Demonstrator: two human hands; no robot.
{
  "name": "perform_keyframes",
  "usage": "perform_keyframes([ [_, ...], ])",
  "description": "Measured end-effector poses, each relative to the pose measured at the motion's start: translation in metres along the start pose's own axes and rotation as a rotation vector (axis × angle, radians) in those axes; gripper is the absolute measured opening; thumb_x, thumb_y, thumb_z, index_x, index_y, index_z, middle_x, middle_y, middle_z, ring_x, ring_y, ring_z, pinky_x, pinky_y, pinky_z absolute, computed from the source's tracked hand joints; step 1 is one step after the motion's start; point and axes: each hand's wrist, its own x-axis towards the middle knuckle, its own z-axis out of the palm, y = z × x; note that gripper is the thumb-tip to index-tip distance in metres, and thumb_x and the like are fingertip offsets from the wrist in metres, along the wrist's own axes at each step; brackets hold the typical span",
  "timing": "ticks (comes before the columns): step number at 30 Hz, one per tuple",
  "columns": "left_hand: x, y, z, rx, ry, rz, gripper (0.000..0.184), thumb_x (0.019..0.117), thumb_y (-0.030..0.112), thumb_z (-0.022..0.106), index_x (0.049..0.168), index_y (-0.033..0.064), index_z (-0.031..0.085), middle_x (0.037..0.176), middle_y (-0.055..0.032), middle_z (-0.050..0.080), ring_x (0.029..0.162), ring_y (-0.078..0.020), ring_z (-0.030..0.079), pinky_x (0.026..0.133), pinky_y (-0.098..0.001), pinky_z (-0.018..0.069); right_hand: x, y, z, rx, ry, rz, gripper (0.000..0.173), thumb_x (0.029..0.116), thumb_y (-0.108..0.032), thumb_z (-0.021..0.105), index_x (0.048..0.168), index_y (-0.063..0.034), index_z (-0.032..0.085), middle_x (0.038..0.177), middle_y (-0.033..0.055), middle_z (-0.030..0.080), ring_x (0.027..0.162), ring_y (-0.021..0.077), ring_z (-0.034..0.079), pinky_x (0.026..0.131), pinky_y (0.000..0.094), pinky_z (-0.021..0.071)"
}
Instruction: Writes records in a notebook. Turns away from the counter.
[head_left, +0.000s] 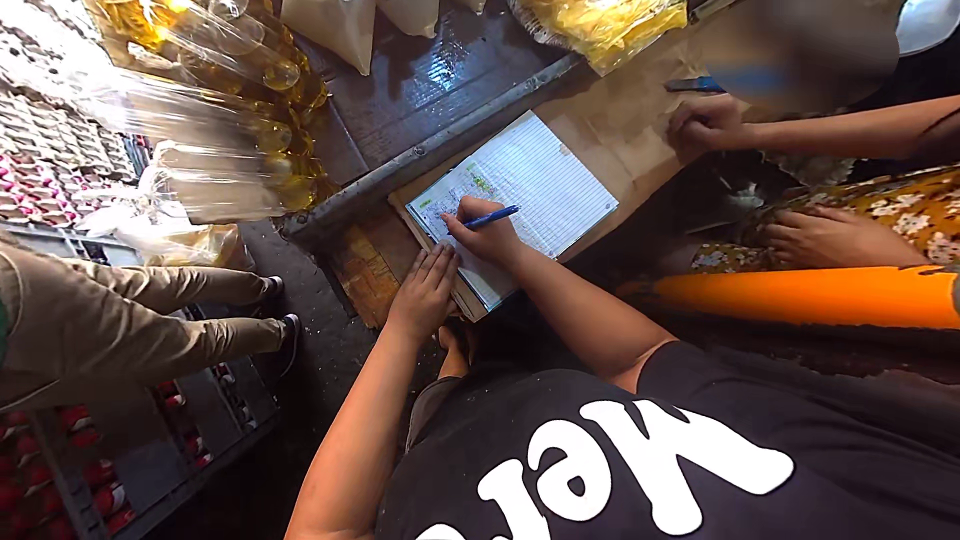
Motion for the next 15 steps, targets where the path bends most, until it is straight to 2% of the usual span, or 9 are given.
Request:
perform_keyframes([
  [3, 0.000, 0.001, 0.001, -0.003, 0.026, -0.003, 0.051, 0.0890, 0.014, 0.070, 0.136, -0.0035, 0.062, 0.148, -0.0208, 0.056, 0.143, -0.0329, 0.050, 0.121, -0.0466, 0.0361, -0.002, -0.002, 0.007, -0.076, 0.036, 0.001, 0.028, 0.0946, -0.014, 0.064, 0.070, -0.0044, 0.055, 0.060, 0.0039, 0.052, 0.056, 0.0121, 0.053, 0.054, 0.0292, 0.0432],
  [10, 0.000, 0.000, 0.001, -0.012, 0.057, 0.019, 0.045, 0.0886, 0.013, 0.070, 0.129, -0.0047, 0.066, 0.143, -0.0218, 0.060, 0.139, -0.0343, 0.053, 0.119, -0.0469, 0.0389, -0.006, -0.005, 0.012, -0.052, 0.010, -0.016, 0.028, 0.0935, -0.011, 0.062, 0.068, -0.0057, 0.052, 0.060, 0.0033, 0.050, 0.055, 0.0121, 0.050, 0.052, 0.0291, 0.0409],
  [15, 0.000, 0.000, 0.000, -0.010, 0.074, 0.022, 0.042, 0.0885, 0.013, 0.070, 0.126, -0.0046, 0.068, 0.141, -0.0211, 0.062, 0.138, -0.0341, 0.055, 0.118, -0.0458, 0.0407, -0.006, -0.003, 0.014, -0.114, 0.005, -0.051, 0.029, 0.0938, -0.012, 0.062, 0.067, -0.0056, 0.054, 0.059, 0.0040, 0.052, 0.055, 0.0132, 0.053, 0.053, 0.0304, 0.0427],
])
